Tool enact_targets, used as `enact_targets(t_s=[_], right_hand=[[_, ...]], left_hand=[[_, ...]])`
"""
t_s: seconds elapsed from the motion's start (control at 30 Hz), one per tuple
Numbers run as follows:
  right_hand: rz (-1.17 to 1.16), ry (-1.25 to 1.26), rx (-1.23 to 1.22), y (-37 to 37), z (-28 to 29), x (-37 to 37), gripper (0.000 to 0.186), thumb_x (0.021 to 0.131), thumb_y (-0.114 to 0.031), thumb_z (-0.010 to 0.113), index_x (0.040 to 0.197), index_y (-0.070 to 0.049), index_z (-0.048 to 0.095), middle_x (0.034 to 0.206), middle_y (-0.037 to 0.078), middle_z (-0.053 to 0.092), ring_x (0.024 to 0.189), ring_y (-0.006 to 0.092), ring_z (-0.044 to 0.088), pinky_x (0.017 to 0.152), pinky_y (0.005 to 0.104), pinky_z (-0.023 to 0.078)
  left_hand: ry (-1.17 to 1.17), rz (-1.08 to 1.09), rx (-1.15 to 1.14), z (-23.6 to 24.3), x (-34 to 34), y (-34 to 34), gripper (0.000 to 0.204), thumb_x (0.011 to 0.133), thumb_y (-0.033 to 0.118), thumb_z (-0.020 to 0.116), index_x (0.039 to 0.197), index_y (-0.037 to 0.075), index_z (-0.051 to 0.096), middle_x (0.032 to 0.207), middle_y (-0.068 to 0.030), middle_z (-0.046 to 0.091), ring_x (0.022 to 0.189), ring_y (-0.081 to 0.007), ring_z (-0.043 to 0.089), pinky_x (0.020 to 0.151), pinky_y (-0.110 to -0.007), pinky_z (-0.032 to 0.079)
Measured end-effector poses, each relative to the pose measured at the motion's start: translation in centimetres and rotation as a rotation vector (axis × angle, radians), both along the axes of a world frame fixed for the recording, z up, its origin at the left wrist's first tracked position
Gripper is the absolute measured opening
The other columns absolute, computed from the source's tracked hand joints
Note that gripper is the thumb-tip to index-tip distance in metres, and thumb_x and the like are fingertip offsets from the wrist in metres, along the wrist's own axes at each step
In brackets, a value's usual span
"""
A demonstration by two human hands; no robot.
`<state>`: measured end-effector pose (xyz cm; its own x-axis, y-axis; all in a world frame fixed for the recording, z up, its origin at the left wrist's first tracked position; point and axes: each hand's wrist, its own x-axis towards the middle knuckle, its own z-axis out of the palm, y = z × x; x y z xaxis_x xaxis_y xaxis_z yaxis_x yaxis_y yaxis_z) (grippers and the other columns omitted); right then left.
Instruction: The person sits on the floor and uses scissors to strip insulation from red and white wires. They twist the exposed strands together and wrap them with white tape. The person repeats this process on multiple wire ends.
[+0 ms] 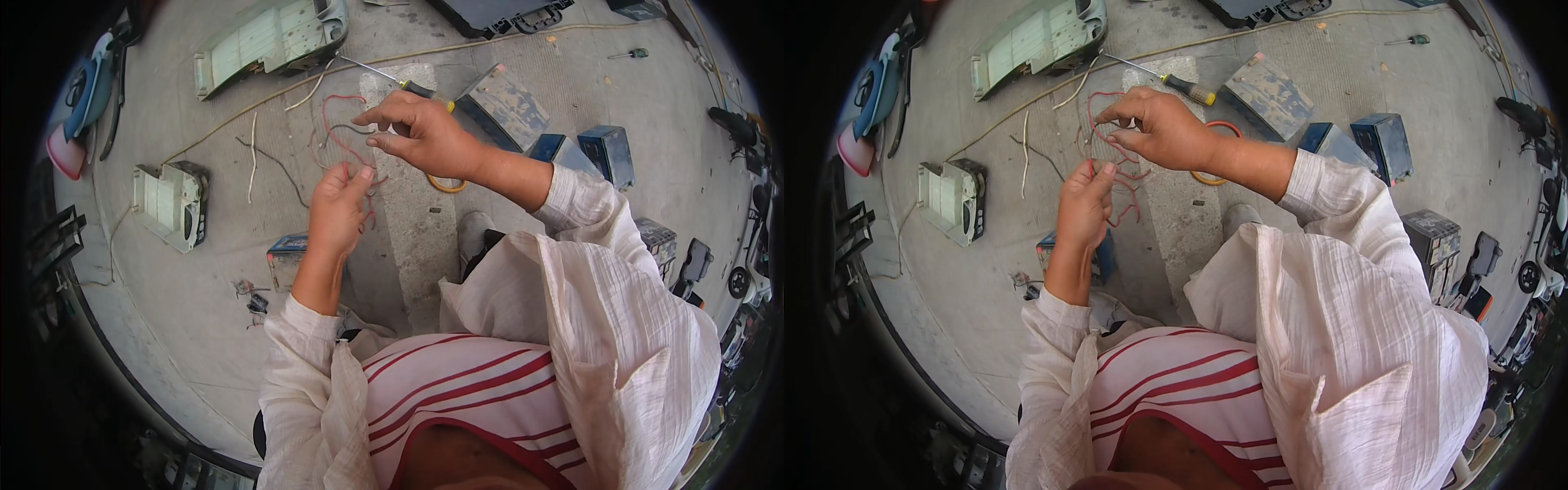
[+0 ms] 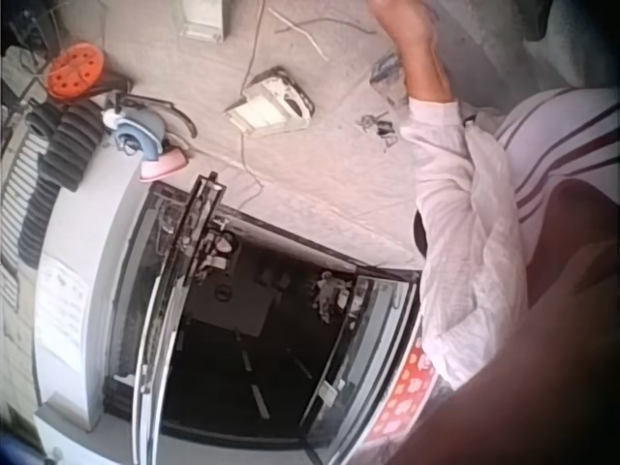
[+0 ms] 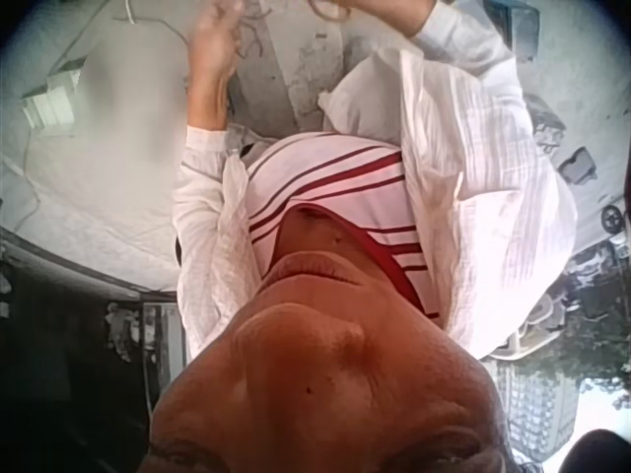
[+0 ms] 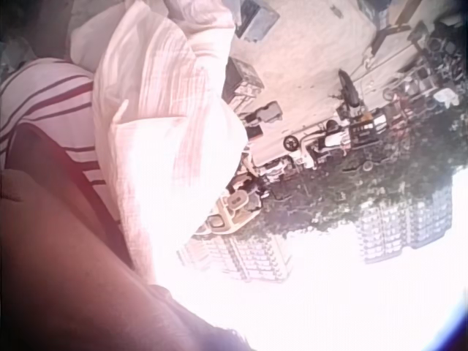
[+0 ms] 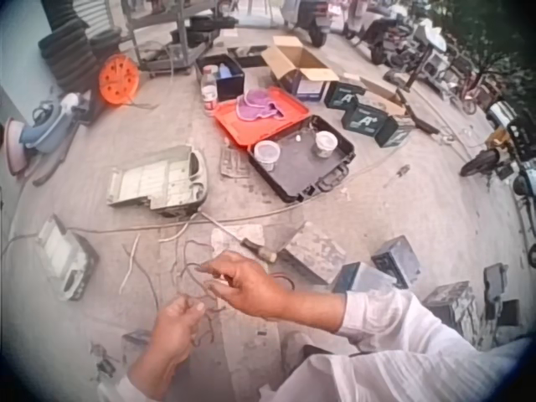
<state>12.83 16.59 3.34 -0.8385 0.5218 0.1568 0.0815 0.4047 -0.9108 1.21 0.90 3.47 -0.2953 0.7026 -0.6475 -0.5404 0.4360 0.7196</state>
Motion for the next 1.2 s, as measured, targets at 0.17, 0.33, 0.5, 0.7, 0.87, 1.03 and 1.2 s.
enact_targets(t_s=[0.17,0.33,0.5,0.7,0.87,1.03,1.2], right_hand=[[0.042,0.028,0.099,-0.6,0.3,-0.1,0.020,0.077,-0.012,0.070,0.096,-0.005,0.067,0.088,0.011,0.064,0.083,0.0281,0.061,0.073,0.0362,0.049],[0.026,0.018,0.083,-0.8,0.6,-0.2,0.014,0.077,-0.010,0.070,0.088,-0.003,0.065,0.084,0.011,0.062,0.079,0.0268,0.061,0.068,0.0359,0.049],[0.022,0.041,0.126,-0.9,0.4,-0.1,0.011,0.077,-0.005,0.069,0.082,-0.001,0.059,0.076,0.011,0.059,0.070,0.0250,0.059,0.060,0.0347,0.046],[-0.012,0.039,0.222,-0.9,-0.9,-0.2,0.011,0.077,-0.005,0.066,0.082,-0.002,0.056,0.077,0.012,0.059,0.071,0.0307,0.058,0.062,0.0383,0.046],[-0.028,0.013,0.321,-0.8,-1.8,-0.5,0.011,0.076,-0.006,0.064,0.082,-0.003,0.055,0.077,0.013,0.058,0.073,0.0336,0.058,0.063,0.0407,0.046],[-0.066,-0.005,0.335,-0.4,-2.5,-0.7,0.011,0.076,-0.007,0.064,0.081,-0.003,0.055,0.077,0.014,0.058,0.073,0.0353,0.058,0.063,0.0418,0.047],[-0.198,-0.071,0.428,1.3,-3.5,-0.2,0.010,0.077,-0.010,0.064,0.081,-0.003,0.057,0.076,0.014,0.059,0.070,0.0350,0.059,0.062,0.0412,0.047]], left_hand=[[-0.008,-0.003,0.036,0.3,0.5,0.3,0.010,0.093,0.017,0.058,0.090,0.008,0.058,0.065,0.0063,0.049,0.050,-0.0014,0.035,0.042,-0.021,0.025],[-0.006,-0.009,0.023,0.3,0.7,0.3,0.012,0.094,0.018,0.057,0.092,0.007,0.058,0.063,0.0049,0.050,0.046,-0.0023,0.033,0.039,-0.021,0.025],[0.026,-0.046,-0.024,0.5,0.9,0.5,0.014,0.093,0.020,0.058,0.091,0.006,0.058,0.059,0.0056,0.045,0.039,-0.0035,0.029,0.036,-0.023,0.023],[0.071,-0.065,-0.020,0.7,1.4,0.9,0.016,0.093,0.021,0.058,0.087,0.006,0.058,0.061,0.0077,0.042,0.045,-0.0027,0.032,0.039,-0.022,0.023],[0.024,-0.071,-0.066,0.7,1.1,0.9,0.015,0.093,0.019,0.058,0.086,0.005,0.058,0.065,0.0076,0.044,0.051,-0.0022,0.034,0.043,-0.022,0.026],[0.025,-0.026,-0.017,0.5,1.5,1.4,0.013,0.093,0.015,0.057,0.086,0.005,0.058,0.073,0.0055,0.050,0.064,-0.0027,0.038,0.056,-0.022,0.031],[0.061,-0.039,-0.046,0.3,1.9,1.6,0.012,0.093,0.013,0.057,0.086,0.004,0.059,0.076,0.0045,0.052,0.069,-0.0035,0.041,0.062,-0.022,0.033]])
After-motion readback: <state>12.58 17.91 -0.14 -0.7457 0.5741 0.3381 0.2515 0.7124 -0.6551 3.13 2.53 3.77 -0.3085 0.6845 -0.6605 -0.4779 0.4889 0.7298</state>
